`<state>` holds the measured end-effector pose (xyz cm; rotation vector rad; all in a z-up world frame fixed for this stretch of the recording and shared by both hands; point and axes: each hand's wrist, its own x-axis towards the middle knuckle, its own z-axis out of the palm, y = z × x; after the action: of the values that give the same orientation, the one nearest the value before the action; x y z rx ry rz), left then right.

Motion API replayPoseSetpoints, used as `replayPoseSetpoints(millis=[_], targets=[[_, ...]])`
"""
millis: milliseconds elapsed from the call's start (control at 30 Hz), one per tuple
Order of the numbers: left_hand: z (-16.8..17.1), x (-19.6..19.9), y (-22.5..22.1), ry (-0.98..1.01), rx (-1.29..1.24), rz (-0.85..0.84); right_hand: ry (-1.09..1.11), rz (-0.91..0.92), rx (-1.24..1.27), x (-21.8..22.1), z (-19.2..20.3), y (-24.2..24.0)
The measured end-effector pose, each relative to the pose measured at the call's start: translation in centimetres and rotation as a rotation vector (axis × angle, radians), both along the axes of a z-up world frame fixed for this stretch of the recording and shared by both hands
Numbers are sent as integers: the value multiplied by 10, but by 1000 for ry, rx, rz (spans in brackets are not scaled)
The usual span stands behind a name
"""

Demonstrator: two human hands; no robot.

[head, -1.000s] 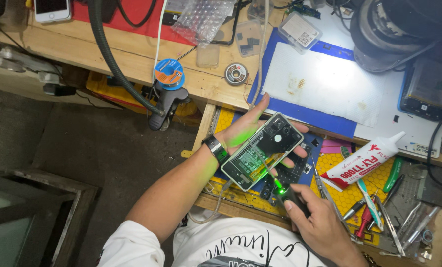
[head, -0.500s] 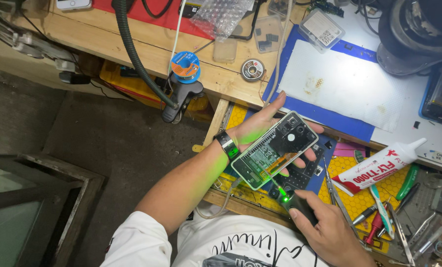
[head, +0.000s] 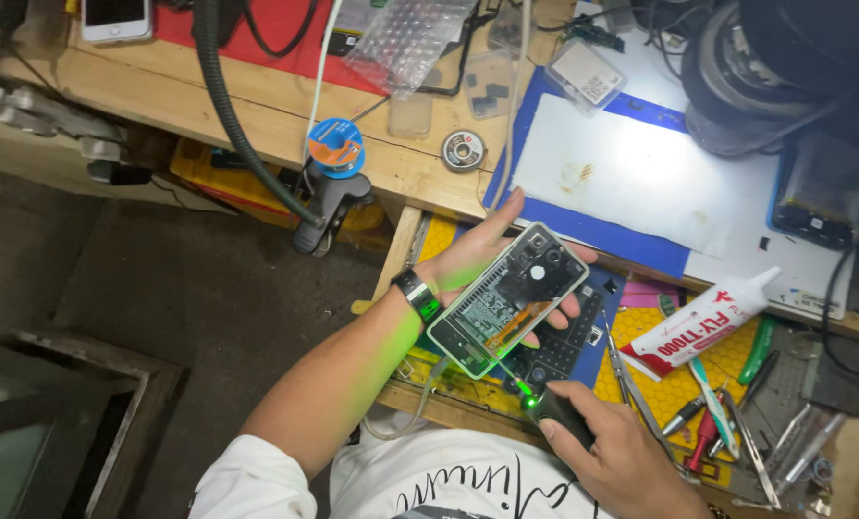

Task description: The person points a light-emitting tool at the internal components of a disassembled mobile phone and a rear casing, then handles the casing with their hand.

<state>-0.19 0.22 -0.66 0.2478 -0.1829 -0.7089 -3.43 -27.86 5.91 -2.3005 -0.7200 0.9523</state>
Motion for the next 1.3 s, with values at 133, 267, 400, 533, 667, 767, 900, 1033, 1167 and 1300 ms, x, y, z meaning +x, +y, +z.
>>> replayPoseSetpoints(millis=[133,267,400,533,667,767,900,1033,1167,1300], targets=[[9,-2,0,62,14,12,71,-69,191,11,-6,-17],[18,-4,2,61,75,51,401,-330,306,29,-16,-43],[18,-6,-1,28,95,106,303,-433,430,38,-26,-71],[19,-8,-4,15,178,209,287,-457,320,35,-34,-79],[22,-6,-6,48,194,240,163,-443,237,25,-40,-69],[24,-7,-8,72,188,258,119,-424,251,20,-36,-60],[25,-7,-12,81,161,292,67,-405,203,21,-25,-48],[27,-7,-13,77,249,334,119,-386,255,24,-21,-42],[32,-6,-13,82,276,334,137,-387,284,24,-20,-40],[32,-6,-14,77,222,321,113,-368,240,23,-18,-38]])
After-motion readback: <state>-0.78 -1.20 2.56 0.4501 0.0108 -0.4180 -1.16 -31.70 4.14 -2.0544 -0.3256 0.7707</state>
